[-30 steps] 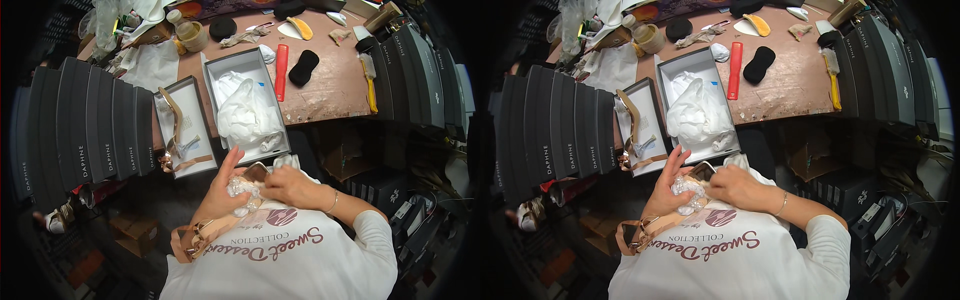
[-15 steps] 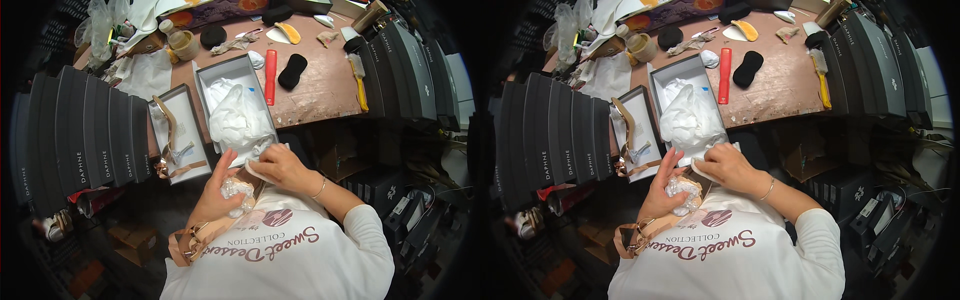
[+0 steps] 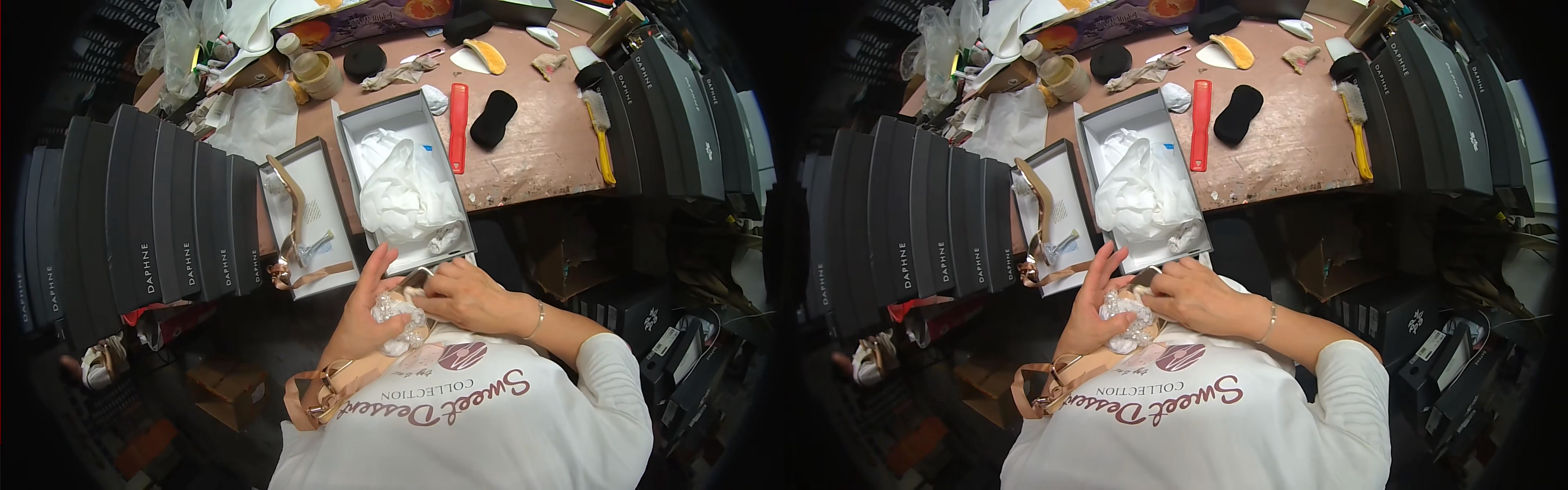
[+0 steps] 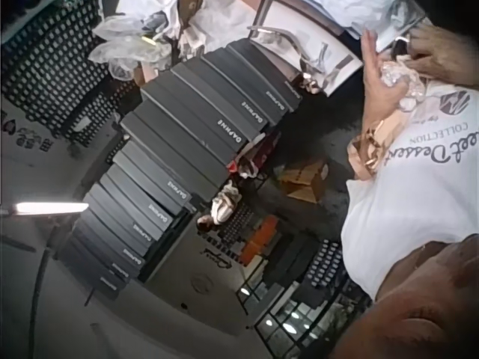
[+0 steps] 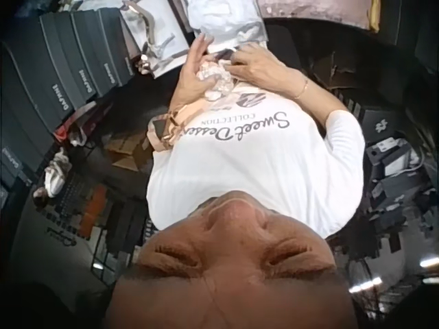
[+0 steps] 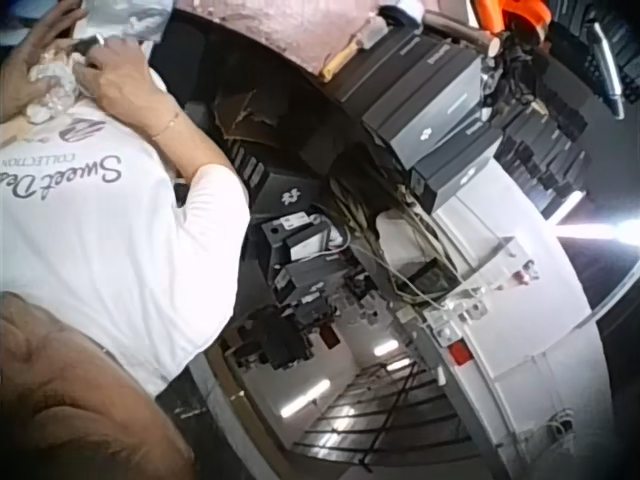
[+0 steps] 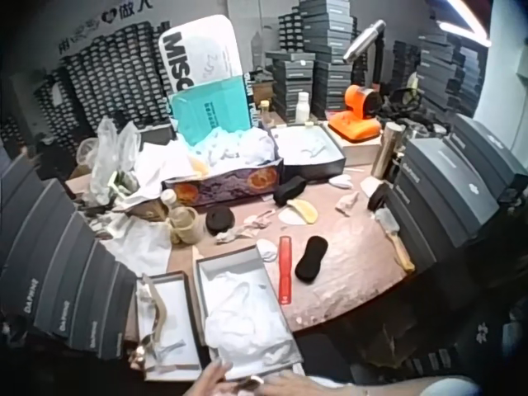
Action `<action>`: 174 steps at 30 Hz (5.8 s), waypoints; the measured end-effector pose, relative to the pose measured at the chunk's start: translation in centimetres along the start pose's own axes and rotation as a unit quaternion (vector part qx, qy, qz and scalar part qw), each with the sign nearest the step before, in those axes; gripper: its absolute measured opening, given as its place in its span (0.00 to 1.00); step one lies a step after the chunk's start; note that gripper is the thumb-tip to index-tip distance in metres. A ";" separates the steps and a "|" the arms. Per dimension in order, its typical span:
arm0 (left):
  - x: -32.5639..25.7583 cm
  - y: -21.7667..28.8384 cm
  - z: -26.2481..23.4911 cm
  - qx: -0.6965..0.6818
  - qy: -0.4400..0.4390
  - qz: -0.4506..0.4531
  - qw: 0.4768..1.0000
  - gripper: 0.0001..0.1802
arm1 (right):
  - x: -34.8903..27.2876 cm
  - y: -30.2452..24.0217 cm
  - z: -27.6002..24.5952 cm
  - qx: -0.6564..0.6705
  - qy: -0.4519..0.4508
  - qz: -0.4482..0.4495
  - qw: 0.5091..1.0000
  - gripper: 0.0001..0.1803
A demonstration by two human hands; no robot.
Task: Inspecting, wiping, and packing a pair of women's dress shoes into a shoebox.
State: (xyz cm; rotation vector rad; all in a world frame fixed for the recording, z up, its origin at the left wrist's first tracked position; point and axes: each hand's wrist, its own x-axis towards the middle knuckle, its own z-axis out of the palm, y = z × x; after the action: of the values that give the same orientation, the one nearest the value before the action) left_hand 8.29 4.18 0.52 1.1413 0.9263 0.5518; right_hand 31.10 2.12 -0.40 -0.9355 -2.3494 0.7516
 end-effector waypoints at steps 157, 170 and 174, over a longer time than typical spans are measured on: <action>-1.0 -6.6 -0.5 -0.493 -0.164 -0.039 0.853 0.53 | 8.0 0.7 0.1 -0.026 0.185 0.012 0.982 0.16; 1.8 -2.9 -4.6 -0.455 -0.196 0.096 0.863 0.54 | 6.0 5.5 -0.8 0.686 0.201 0.296 0.633 0.09; 1.9 -2.7 -4.2 -0.410 -0.149 0.071 0.897 0.52 | 5.2 5.2 0.8 0.824 0.201 0.215 0.485 0.11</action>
State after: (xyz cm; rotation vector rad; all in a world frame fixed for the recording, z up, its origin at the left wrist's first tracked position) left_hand 5.55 6.92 -3.20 0.4934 0.2695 0.7635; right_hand 29.61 8.84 -3.07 -0.4852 -0.1609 1.9882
